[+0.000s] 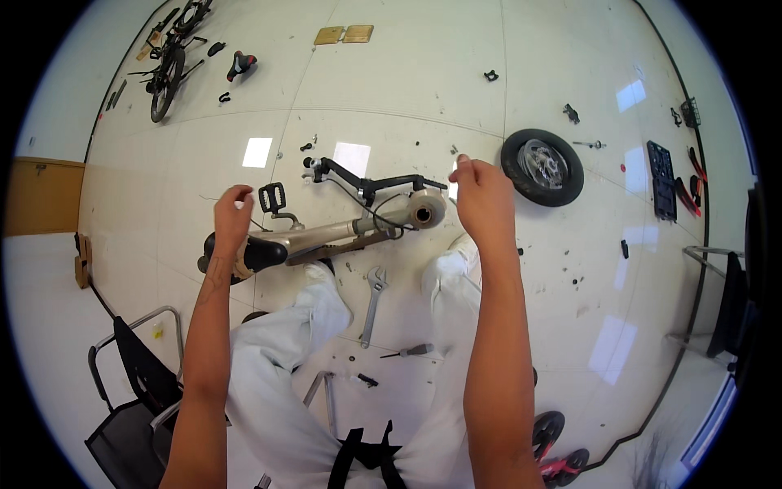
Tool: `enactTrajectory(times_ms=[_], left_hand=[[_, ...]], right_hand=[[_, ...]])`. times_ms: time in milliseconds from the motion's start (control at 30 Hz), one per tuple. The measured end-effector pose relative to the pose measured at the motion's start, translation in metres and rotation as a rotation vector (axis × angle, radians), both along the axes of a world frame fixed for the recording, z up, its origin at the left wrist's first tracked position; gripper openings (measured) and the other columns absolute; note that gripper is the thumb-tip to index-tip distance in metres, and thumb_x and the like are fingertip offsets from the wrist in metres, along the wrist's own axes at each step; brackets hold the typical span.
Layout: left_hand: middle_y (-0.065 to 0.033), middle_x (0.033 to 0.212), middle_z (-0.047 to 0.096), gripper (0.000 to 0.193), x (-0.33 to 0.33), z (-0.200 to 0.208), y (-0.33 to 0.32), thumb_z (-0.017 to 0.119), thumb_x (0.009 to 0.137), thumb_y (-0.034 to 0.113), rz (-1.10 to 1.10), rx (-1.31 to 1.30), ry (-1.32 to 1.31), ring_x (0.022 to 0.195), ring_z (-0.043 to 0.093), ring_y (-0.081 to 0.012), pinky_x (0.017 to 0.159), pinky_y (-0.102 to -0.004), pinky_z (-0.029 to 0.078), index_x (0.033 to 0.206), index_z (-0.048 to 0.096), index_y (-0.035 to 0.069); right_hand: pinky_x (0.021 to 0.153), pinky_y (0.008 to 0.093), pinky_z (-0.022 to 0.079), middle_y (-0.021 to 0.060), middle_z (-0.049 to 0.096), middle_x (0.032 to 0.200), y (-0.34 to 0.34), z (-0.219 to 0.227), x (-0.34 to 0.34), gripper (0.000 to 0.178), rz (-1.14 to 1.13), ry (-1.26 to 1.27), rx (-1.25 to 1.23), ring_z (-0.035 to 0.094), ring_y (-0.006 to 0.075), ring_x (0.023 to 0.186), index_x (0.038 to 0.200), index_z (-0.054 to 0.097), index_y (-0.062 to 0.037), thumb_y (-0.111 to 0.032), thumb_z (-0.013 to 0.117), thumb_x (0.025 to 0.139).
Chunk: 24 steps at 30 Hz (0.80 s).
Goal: The person uses a screwdriver to tighten the bolts on a bicycle seat, then inserts the seat post into the frame. They pick up the handlebar assembly and attach it to the bicycle frame, securing it in place.
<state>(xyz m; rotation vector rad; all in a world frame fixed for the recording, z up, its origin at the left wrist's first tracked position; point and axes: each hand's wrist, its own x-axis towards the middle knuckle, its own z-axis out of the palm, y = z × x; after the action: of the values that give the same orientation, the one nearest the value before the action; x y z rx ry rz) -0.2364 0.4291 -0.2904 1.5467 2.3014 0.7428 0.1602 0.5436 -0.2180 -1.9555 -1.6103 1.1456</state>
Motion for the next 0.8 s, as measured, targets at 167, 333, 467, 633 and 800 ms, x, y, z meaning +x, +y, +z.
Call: enactTrajectory(times_ms=[167, 333, 467, 633, 800], left_hand=[[-0.0099, 0.087, 0.067, 0.017, 0.049, -0.024, 0.014, 0.061, 0.083, 0.010, -0.156, -0.242, -0.153, 0.080, 0.063, -0.0179, 0.075, -0.0292, 0.049, 0.096, 0.065, 0.000], [-0.0099, 0.095, 0.067, 0.025, 0.093, -0.105, 0.085, 0.067, 0.080, 0.016, -0.242, -0.336, -0.337, 0.088, 0.063, -0.0176, 0.078, -0.0304, 0.050, 0.101, 0.065, 0.002], [-0.0163, 0.111, 0.063, 0.053, 0.098, -0.202, 0.153, 0.074, 0.071, 0.029, -0.467, -0.466, -0.075, 0.103, 0.060, -0.0259, 0.090, -0.0347, 0.047, 0.116, 0.060, 0.005], [-0.0067, 0.121, 0.060, 0.067, 0.147, -0.263, 0.177, 0.074, 0.066, 0.045, -0.633, -1.057, 0.234, 0.115, 0.054, -0.0273, 0.102, -0.0556, 0.032, 0.127, 0.053, 0.022], [-0.0001, 0.117, 0.062, 0.056, 0.137, -0.274, 0.167, 0.077, 0.069, 0.027, -0.595, -1.045, 0.176, 0.115, 0.055, -0.0246, 0.102, -0.0669, 0.017, 0.120, 0.055, 0.023]], right_hand=[[0.071, 0.0341, 0.046, 0.0114, 0.065, 0.069, 0.005, 0.005, 0.003, 0.071, -0.308, 0.456, -0.019, 0.057, 0.0191, 0.068, 0.060, 0.058, 0.0032, -0.051, 0.032, 0.097], [0.079, 0.0340, 0.045, 0.0135, 0.065, 0.073, 0.005, 0.007, -0.009, 0.076, -0.439, 0.612, 0.047, 0.058, 0.0219, 0.073, 0.069, 0.063, 0.0030, -0.055, 0.022, 0.097], [0.073, 0.0338, 0.047, 0.0146, 0.065, 0.078, 0.008, 0.008, -0.014, 0.055, -0.467, 0.694, 0.142, 0.059, 0.0218, 0.073, 0.090, 0.063, 0.0035, -0.043, 0.034, 0.098], [0.066, 0.0352, 0.048, 0.0134, 0.064, 0.071, 0.005, -0.010, -0.011, 0.045, -0.257, 0.057, 0.338, 0.062, 0.0256, 0.066, 0.103, 0.057, 0.0033, -0.036, 0.036, 0.099], [0.063, 0.0394, 0.049, 0.0141, 0.064, 0.068, 0.005, -0.012, -0.020, 0.035, -0.216, -0.002, 0.439, 0.064, 0.0300, 0.063, 0.106, 0.057, 0.0023, -0.029, 0.043, 0.096]])
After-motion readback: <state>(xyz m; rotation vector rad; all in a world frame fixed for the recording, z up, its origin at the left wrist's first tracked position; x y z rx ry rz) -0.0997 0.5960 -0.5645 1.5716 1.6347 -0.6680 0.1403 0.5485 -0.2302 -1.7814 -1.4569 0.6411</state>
